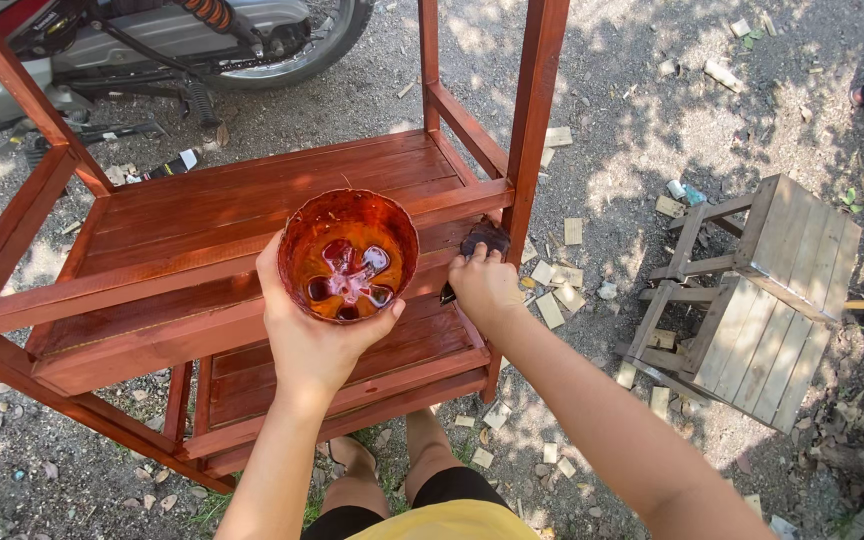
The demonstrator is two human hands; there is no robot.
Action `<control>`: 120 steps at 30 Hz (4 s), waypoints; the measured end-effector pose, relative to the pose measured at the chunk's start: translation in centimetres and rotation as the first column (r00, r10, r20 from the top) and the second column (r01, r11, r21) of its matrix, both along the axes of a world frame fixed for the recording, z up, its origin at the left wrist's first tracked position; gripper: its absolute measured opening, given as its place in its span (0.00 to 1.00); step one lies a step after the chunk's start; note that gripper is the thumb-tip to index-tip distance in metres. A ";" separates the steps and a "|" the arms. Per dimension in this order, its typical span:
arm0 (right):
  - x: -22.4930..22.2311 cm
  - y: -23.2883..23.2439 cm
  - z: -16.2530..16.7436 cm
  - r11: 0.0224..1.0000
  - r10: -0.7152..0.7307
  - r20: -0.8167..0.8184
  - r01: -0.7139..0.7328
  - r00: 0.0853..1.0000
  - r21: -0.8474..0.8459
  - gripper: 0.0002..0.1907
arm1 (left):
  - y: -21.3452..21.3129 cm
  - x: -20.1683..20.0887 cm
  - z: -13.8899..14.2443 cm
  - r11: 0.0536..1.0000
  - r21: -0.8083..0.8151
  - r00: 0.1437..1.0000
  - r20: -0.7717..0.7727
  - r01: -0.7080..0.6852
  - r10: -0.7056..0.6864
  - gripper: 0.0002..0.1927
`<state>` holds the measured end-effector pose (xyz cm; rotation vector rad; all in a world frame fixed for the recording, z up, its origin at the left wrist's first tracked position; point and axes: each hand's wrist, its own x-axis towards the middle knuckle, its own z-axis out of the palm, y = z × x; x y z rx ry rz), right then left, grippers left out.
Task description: The person applies reddish-brown paint to a wooden shelving unit using a brush. They hold a small container of paint in one hand and repeatedly dip the brush to coat the shelves and frame.
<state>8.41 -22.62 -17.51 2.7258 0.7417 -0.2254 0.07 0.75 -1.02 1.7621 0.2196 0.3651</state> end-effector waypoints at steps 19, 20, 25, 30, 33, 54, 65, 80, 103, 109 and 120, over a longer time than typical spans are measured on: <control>-1.9 -4.1 5.7 0.001 -0.526 -0.037 0.044 0.850 0.999 0.09 | 2.8 -1.3 -1.4 0.991 0.066 0.993 0.008 -0.118 0.118 0.56; -1.9 -2.5 5.2 0.057 -0.524 0.018 0.014 0.851 0.998 0.10 | 3.0 -1.7 -1.5 0.991 0.057 0.992 0.003 -0.124 0.124 0.56; -4.5 6.6 3.9 0.182 -0.412 0.129 -0.057 0.902 0.982 0.13 | 4.2 -2.9 -1.7 0.990 0.059 0.991 0.028 -0.129 0.128 0.55; -4.5 5.6 4.7 0.163 -0.104 0.096 -0.078 0.990 0.984 0.11 | 4.1 -2.2 -1.2 0.994 -0.039 0.994 0.028 -0.104 0.105 0.55; -1.0 -0.1 4.5 0.044 -0.246 -0.039 0.052 0.969 0.998 0.11 | 4.0 -1.7 -0.7 0.995 0.024 0.994 0.058 -0.097 0.095 0.54; -6.2 26.2 1.4 -0.151 0.095 0.040 -0.026 0.995 0.988 0.11 | 13.8 -10.6 -1.1 0.915 0.154 0.923 0.161 -0.372 0.348 0.53; -1.4 8.9 0.4 -0.084 -0.392 -0.048 0.016 0.919 0.996 0.08 | 16.5 -11.1 -4.8 0.922 0.121 0.929 0.101 -0.367 0.356 0.53; -7.5 37.4 0.7 -0.008 0.190 0.024 -0.023 0.981 1.000 0.13 | 20.5 -14.3 -4.9 0.859 0.093 0.860 0.158 -0.503 0.486 0.53; -3.9 35.6 1.6 0.019 0.342 -0.159 0.163 0.926 0.987 0.11 | 20.4 -12.3 -7.0 0.850 0.184 0.867 0.190 -0.493 0.462 0.54; -2.0 26.0 1.7 -0.112 0.224 -0.150 0.179 0.963 0.977 0.10 | 18.7 -10.7 -6.7 0.878 0.170 0.893 0.138 -0.447 0.428 0.54; 2.8 3.5 6.3 0.042 -0.266 -0.173 0.191 0.948 0.981 0.08 | 10.8 -4.8 -7.4 0.939 0.188 0.958 0.072 -0.287 0.278 0.53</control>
